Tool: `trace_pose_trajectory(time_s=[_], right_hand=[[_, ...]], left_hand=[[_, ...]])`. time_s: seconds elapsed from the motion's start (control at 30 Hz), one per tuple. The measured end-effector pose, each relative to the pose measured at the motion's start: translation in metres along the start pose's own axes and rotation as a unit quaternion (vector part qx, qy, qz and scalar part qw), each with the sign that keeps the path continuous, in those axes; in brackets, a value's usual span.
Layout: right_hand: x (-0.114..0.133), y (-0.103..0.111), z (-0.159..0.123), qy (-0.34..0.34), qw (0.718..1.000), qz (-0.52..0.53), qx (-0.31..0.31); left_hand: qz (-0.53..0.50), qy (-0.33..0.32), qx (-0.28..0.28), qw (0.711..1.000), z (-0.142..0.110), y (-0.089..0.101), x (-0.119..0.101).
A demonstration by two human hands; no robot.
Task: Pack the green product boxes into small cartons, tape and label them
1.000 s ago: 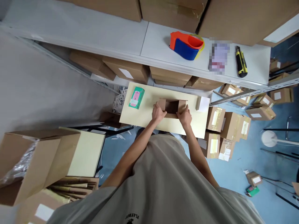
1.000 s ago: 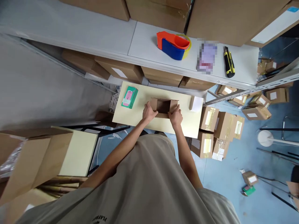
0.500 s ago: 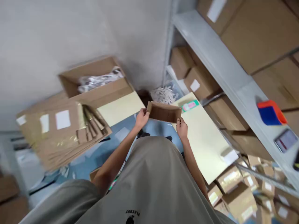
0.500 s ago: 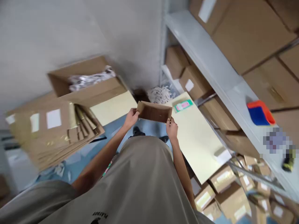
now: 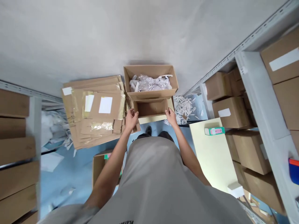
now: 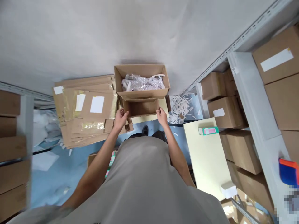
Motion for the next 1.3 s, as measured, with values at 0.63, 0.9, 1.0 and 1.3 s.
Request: trace_pose_trajectory(time_s=[0.63, 0.9, 1.0, 1.3], right_hand=[[0.165, -0.005, 0.208, 0.229, 0.902, -0.365, 0.035], [0.149, 0.0, 0.221, 0.199, 0.914, -0.342, 0.092], [0.143, 0.016, 0.212, 0.203, 0.959, -0.195, 0.024], [0.144, 0.042, 0.076, 0.094, 0.957, 0.273, 0.033]], left_hand=[[0.075, -0.136, -0.064, 0.986, 0.006, 0.005, -0.027], [0.046, -0.125, 0.003, 0.991, 0.012, 0.0, -0.091], [0.009, -0.121, 0.012, 0.993, 0.015, 0.001, -0.105], [-0.185, -0.046, 0.139, 0.972, 0.001, -0.032, -0.136]])
Point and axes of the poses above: each hand's wrist, its own z-axis towards the middle knuckle, its own y-axis out of the back of the hand, x = y × z, the point moved 1 cm from there along z, towards the middle knuckle, and after that the axes turned 1 degree about z, right-handed, at the moved point
